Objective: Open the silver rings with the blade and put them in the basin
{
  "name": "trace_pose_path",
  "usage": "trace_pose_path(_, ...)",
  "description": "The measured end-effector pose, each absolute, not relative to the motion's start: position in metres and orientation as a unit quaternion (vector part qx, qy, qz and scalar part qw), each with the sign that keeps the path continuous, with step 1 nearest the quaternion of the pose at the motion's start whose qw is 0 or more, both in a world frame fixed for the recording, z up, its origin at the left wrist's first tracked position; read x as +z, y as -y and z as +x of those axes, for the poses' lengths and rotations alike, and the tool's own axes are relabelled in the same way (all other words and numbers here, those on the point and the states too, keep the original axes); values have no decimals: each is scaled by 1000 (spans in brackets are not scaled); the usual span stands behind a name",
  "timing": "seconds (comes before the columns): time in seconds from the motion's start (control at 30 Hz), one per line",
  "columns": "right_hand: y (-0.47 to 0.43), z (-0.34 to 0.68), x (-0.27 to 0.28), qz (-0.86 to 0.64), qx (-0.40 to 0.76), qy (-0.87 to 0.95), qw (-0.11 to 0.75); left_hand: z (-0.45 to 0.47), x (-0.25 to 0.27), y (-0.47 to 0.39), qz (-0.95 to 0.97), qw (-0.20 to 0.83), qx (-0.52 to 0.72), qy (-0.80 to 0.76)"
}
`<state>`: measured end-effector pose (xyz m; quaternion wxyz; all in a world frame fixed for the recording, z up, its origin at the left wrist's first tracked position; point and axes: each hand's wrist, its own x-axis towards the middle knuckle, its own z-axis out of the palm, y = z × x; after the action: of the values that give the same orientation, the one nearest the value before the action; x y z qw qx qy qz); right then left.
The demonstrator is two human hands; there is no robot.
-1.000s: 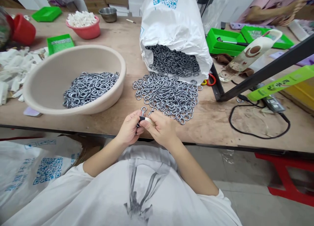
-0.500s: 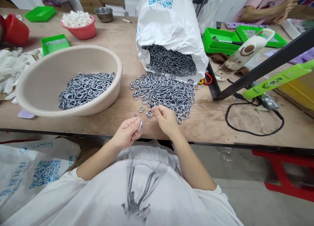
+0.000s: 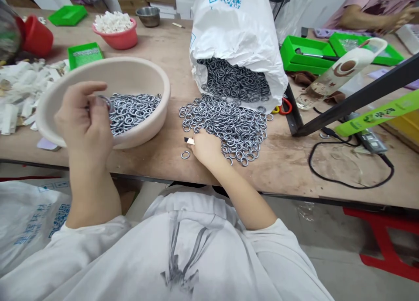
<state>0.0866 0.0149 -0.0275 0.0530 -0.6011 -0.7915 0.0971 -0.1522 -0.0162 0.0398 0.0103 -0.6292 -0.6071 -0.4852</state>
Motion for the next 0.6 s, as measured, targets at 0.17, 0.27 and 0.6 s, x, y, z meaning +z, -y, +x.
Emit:
trace_pose_path(0.17,-17,85,-32,-611,103,781,77,-166,37,-8,-647,82,-346,675)
trace_pose_path(0.27,-11,99,-34,-598,210,745,207,-146,29,4,-663,135,-403,616)
trace_pose_path(0.6,57,87,-38,-465,330,526,631,-15,-42,51,-504,-543,-553,381)
